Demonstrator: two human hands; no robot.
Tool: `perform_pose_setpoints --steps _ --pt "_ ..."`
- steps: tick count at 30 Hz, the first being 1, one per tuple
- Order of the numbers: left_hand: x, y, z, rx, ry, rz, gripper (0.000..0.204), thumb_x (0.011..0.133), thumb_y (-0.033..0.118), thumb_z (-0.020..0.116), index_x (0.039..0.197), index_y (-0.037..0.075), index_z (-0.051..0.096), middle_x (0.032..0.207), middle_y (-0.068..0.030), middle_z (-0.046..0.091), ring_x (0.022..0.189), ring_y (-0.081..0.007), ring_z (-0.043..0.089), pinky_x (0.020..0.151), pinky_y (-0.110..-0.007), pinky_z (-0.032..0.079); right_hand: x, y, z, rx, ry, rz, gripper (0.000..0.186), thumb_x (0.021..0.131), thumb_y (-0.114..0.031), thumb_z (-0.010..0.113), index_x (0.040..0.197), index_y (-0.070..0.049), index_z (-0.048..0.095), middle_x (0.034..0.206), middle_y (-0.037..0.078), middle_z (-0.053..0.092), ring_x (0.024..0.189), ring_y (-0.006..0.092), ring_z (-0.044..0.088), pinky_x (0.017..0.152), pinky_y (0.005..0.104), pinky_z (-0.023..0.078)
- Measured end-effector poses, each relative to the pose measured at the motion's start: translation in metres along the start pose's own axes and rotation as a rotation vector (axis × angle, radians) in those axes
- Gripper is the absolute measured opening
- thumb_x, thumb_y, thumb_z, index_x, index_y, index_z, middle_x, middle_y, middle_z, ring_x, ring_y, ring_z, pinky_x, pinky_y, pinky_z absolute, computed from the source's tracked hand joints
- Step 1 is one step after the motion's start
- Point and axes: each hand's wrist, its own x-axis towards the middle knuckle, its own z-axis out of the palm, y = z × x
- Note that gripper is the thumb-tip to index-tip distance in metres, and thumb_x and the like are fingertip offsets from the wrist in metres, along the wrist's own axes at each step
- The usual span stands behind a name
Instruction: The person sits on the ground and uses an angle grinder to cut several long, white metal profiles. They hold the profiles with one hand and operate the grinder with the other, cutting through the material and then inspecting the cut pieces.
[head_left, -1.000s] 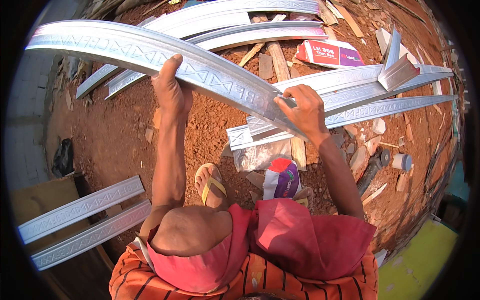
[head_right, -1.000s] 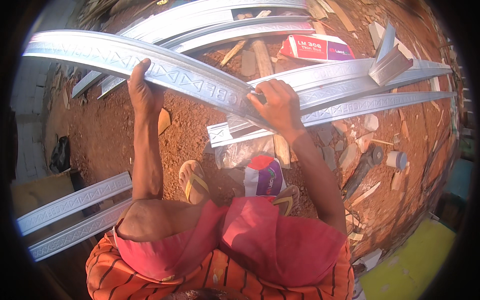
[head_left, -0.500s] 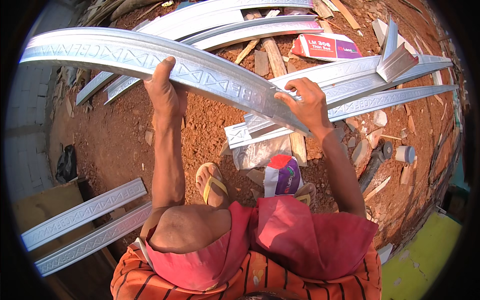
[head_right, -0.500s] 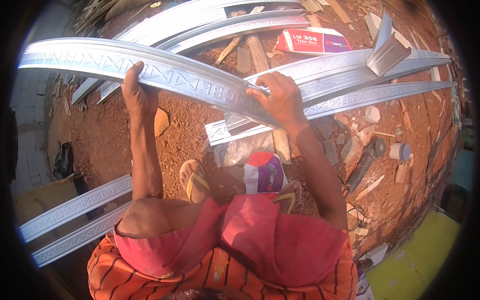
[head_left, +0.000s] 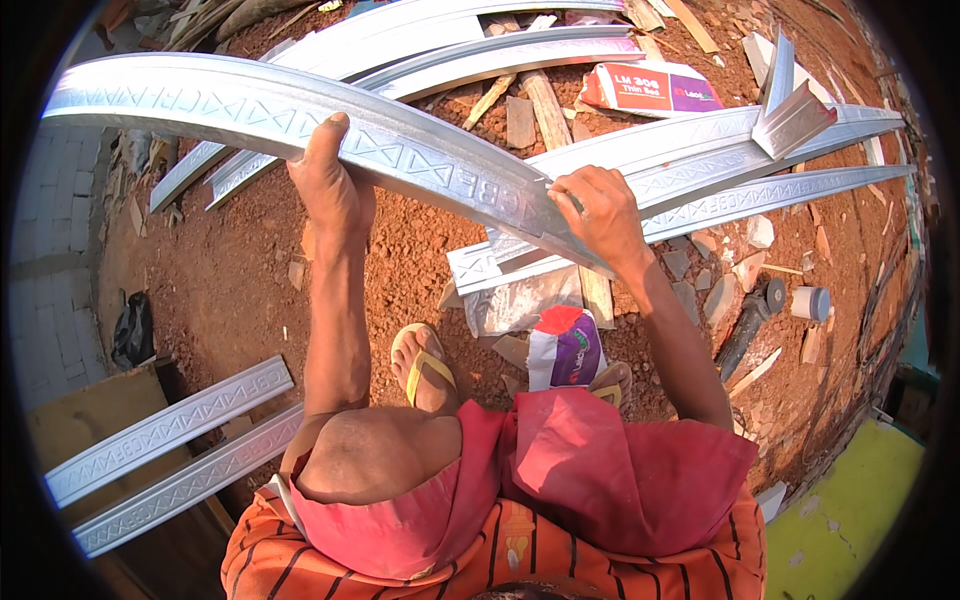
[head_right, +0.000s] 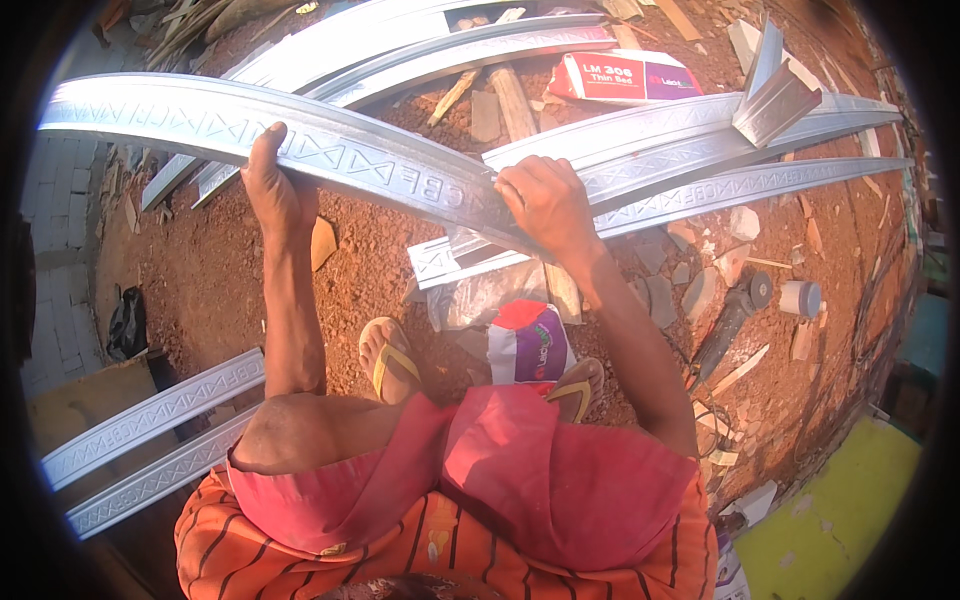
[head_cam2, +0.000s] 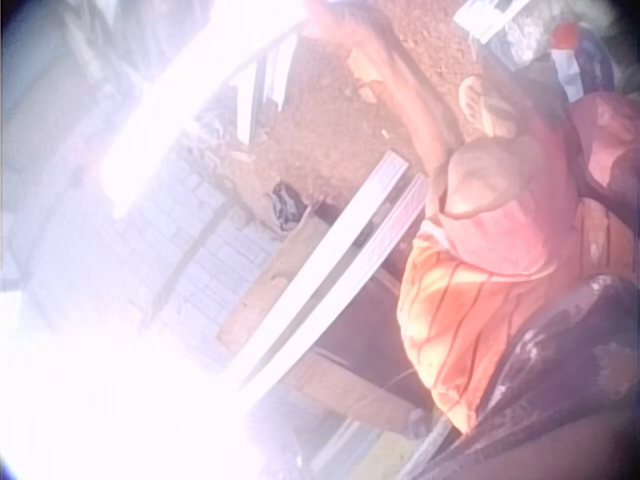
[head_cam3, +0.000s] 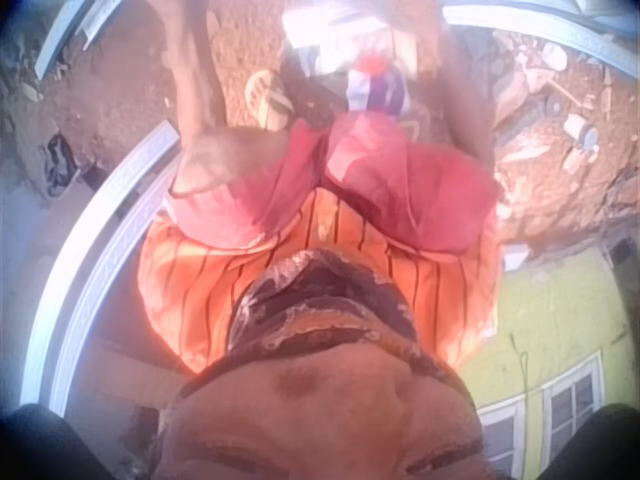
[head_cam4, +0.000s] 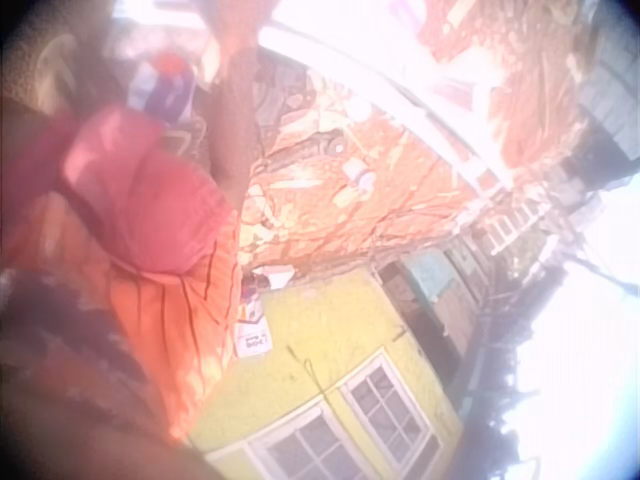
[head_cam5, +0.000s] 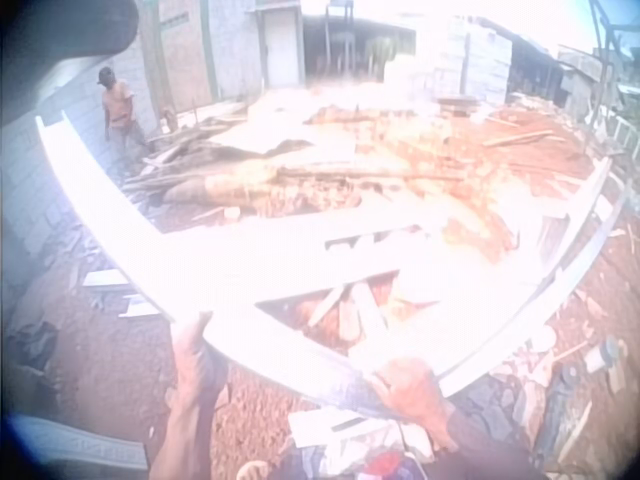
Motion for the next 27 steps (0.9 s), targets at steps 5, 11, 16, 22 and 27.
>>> perform_pose_setpoints --steps 5,11,16,22,27 --pt "0.0 0.001 -0.002 -0.007 -0.018 -0.013 0.036 0.087 0.011 0.057 0.117 -0.008 0.05 0.105 -0.0137 0.057 0.102 -0.0211 0.06 0.095 -0.039 0.047 -0.002 -0.002 0.0 -0.001 -0.086 -0.139 0.01 0.079 -0.011 0.076 0.083 -0.009 0.067 0.08 0.002 0.065 0.073 0.0196 0.061 0.069 0.0341 0.042" --pt "0.0 0.004 -0.002 0.009 -0.06 0.013 0.035 0.088 0.011 0.057 0.116 -0.008 0.05 0.104 -0.0139 0.058 0.101 -0.0205 0.06 0.094 -0.039 0.048 -0.005 0.01 0.006 0.028 0.141 0.12 0.01 0.079 -0.01 0.074 0.082 -0.009 0.065 0.079 0.001 0.064 0.069 0.0168 0.058 0.068 0.0333 0.039" --pt "0.0 0.003 -0.008 0.032 -0.057 0.001 0.038 0.087 0.014 0.057 0.117 -0.008 0.05 0.103 -0.0156 0.058 0.102 -0.0234 0.061 0.093 -0.04 0.05 -0.012 0.013 0.004 0.134 0.094 -0.019 0.008 0.082 -0.012 0.071 0.087 -0.009 0.065 0.077 -0.001 0.061 0.073 0.0157 0.059 0.071 0.0335 0.041" --pt "0.003 0.002 -0.022 0.029 -0.03 -0.073 0.042 0.086 0.017 0.057 0.119 -0.008 0.05 0.105 -0.0168 0.058 0.102 -0.0266 0.061 0.094 -0.041 0.05 -0.017 0.074 -0.037 1.157 0.525 1.187 0.066 0.097 -0.046 0.056 0.14 0.001 0.039 0.131 0.012 0.056 0.099 0.0139 0.058 0.077 0.0261 0.04" --pt "0.015 0.012 -0.038 -0.001 -0.07 -0.106 0.05 0.085 0.024 0.056 0.122 -0.01 0.05 0.112 -0.0216 0.06 0.106 -0.0296 0.061 0.093 -0.041 0.05 -0.081 0.09 -0.066 1.161 0.484 1.106 0.063 0.098 -0.051 0.049 0.136 -0.001 0.047 0.13 0.014 0.057 0.102 0.0176 0.059 0.08 0.0298 0.044"
